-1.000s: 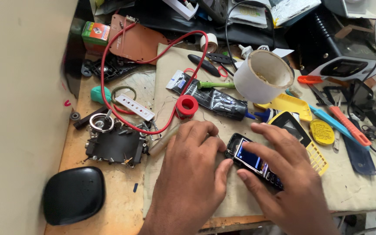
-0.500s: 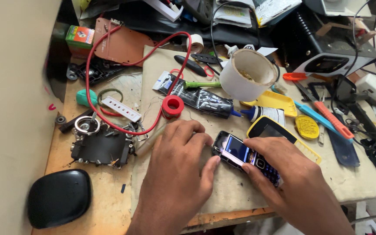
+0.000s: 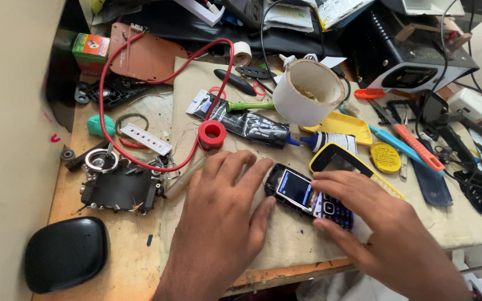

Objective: The person repairs a feature phone at a cluttered workbench: they handle a keypad membrane, press buttons and test a black phone, then fit the keypad into a yellow replacement housing, snap the housing together, and power the reassembled yellow phone on, pressing keys and checking the screen.

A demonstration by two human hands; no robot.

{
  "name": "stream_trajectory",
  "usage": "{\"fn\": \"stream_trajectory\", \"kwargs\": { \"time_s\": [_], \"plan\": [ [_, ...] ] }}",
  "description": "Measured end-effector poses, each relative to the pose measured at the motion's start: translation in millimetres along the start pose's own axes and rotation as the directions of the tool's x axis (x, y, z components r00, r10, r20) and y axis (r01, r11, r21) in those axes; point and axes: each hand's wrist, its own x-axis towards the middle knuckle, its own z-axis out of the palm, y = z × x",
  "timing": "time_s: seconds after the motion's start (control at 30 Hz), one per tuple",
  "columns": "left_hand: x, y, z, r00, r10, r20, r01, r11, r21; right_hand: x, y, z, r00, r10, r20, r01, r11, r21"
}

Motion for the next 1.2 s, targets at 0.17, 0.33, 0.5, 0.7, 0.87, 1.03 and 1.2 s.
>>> {"fn": "stream_trajectory", "kwargs": {
  "time_s": [0.17,0.33,0.5,0.7,0.87,1.03,1.2],
  "plan": [
    [0,3,3,0.995,0.101,0.005,-0.101,0.995,0.011,-19,14,-7,0.997,0.037,0.07,-0.037,0.999,-0.004],
    [0,6,8,0.985,0.168,0.047,-0.168,0.986,-0.001,-29,22,-14,0.991,0.073,0.11,-0.077,0.997,0.032],
    [5,12,15,0.97,0.23,0.083,-0.228,0.973,-0.03,-29,23,-21,0.985,0.17,-0.037,-0.164,0.976,0.14],
    [26,21,13,0.911,0.295,0.29,-0.298,0.954,-0.034,-31,17,-19,0.944,0.287,-0.162,-0.265,0.953,0.144],
    [22,28,-31,0.92,0.189,0.344,-0.169,0.982,-0.086,-29,10,-20,0.942,0.231,-0.242,-0.206,0.97,0.125],
    [-1,33,-82,0.968,0.205,0.142,-0.175,0.964,-0.198,-32,-11,-22,0.963,0.127,-0.237,-0.105,0.989,0.105],
    [-42,42,-104,0.991,-0.068,0.116,0.114,0.879,-0.463,-43,-50,-21,0.979,0.079,-0.19,-0.018,0.953,0.303]
  ]
}}
